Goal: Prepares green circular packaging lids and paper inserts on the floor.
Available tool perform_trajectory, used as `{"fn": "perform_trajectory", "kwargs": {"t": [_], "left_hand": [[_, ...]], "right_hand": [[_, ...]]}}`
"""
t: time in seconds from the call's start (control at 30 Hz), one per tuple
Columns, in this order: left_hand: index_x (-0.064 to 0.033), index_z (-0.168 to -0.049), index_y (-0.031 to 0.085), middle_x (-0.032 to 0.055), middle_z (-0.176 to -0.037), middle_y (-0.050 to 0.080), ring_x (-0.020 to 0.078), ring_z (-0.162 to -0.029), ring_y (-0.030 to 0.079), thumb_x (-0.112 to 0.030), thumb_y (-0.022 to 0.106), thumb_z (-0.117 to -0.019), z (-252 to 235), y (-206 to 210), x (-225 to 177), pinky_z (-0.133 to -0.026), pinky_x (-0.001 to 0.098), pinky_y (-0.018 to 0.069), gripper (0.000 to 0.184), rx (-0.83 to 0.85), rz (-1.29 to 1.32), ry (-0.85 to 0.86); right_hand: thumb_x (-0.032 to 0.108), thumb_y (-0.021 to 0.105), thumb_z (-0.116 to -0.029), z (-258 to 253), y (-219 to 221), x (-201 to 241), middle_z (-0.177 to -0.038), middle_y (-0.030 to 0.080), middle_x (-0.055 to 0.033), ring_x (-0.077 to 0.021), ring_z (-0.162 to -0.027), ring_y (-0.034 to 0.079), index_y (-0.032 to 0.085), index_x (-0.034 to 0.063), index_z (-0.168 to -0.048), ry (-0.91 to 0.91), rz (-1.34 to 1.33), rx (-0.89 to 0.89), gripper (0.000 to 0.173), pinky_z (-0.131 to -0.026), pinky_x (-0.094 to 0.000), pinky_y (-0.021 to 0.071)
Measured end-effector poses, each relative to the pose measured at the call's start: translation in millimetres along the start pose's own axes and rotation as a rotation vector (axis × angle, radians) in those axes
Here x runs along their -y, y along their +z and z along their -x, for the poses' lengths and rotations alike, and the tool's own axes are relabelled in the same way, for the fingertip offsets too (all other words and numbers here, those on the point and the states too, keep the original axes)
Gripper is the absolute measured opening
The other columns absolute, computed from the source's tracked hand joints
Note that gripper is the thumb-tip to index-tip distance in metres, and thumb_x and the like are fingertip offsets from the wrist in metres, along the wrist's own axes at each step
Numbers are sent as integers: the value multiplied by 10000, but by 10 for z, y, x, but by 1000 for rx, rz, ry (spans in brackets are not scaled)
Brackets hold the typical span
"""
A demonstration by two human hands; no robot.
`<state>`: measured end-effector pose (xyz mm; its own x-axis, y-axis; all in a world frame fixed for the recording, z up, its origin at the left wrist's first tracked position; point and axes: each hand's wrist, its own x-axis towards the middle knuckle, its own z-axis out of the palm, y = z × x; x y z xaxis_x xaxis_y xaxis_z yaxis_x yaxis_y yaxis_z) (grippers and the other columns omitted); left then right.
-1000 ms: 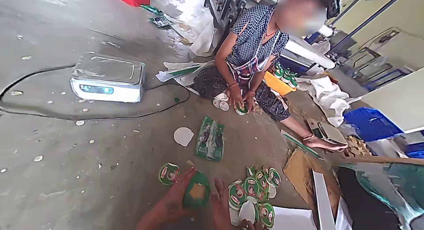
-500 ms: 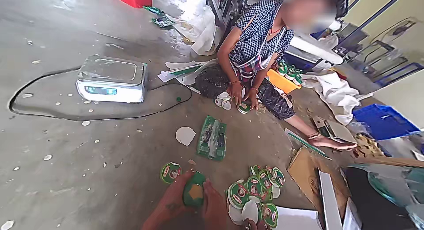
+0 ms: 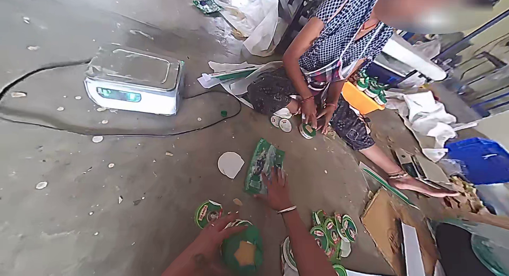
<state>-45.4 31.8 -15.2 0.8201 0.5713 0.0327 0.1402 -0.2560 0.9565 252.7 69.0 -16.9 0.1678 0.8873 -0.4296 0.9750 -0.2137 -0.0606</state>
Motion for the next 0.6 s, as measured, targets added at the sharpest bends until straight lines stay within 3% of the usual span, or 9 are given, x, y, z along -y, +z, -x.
{"fn": "perform_trajectory", "kwargs": {"t": [0.07,0.17,0.3,0.4,0.5,0.6], "left_hand": [[-214,-1424,620,209,-1571,440,444,-1464,382,-244,970,-600,-22,-46,-3,-1139,724,279,896,34,4,-27],[-211,-1412,632,220,-1560,448,450,-1457,388,-212,967,-598,-48,-72,-4,-1121,737,283,880,36,0,-20],[-229,-1436,607,222,-1574,426,464,-1449,393,-204,972,-577,-28,-56,-7,-1121,736,289,933,22,4,-5],[-230,-1497,535,198,-1602,395,452,-1463,374,-223,973,-598,-35,-56,-25,-1138,725,277,999,51,-5,-27],[-231,-1514,513,196,-1603,395,457,-1465,369,-239,971,-608,-31,-46,1,-1114,744,291,1015,51,-11,-14],[-206,-1519,506,216,-1598,391,473,-1473,343,-230,960,-634,-23,-57,-39,-1119,751,269,995,68,-19,-54]], "right_hand": [[598,624,-928,36,122,31,-1691,120,-256,-498,-1559,-17,354,161,-1608,-9,4,-83,852,-1188,-735,-35],[417,659,-945,118,504,61,-1591,371,-293,-574,-1490,236,589,142,-1462,-84,-20,-417,590,-1124,-813,122],[295,641,-951,171,798,160,-1478,545,-250,-569,-1389,434,736,153,-1286,-116,2,-689,376,-1063,-840,224],[233,766,-865,257,676,252,-1441,574,-256,-559,-1405,415,785,50,-1083,-17,-229,-703,286,-1104,-814,191],[105,769,-806,550,404,317,-1462,512,-321,-576,-1404,386,693,-72,-1166,83,-497,-660,408,-1101,-759,257],[94,673,-843,1197,170,415,-1477,486,-333,-591,-1389,391,702,-66,-1140,50,-487,-633,339,-1066,-758,300]]}}
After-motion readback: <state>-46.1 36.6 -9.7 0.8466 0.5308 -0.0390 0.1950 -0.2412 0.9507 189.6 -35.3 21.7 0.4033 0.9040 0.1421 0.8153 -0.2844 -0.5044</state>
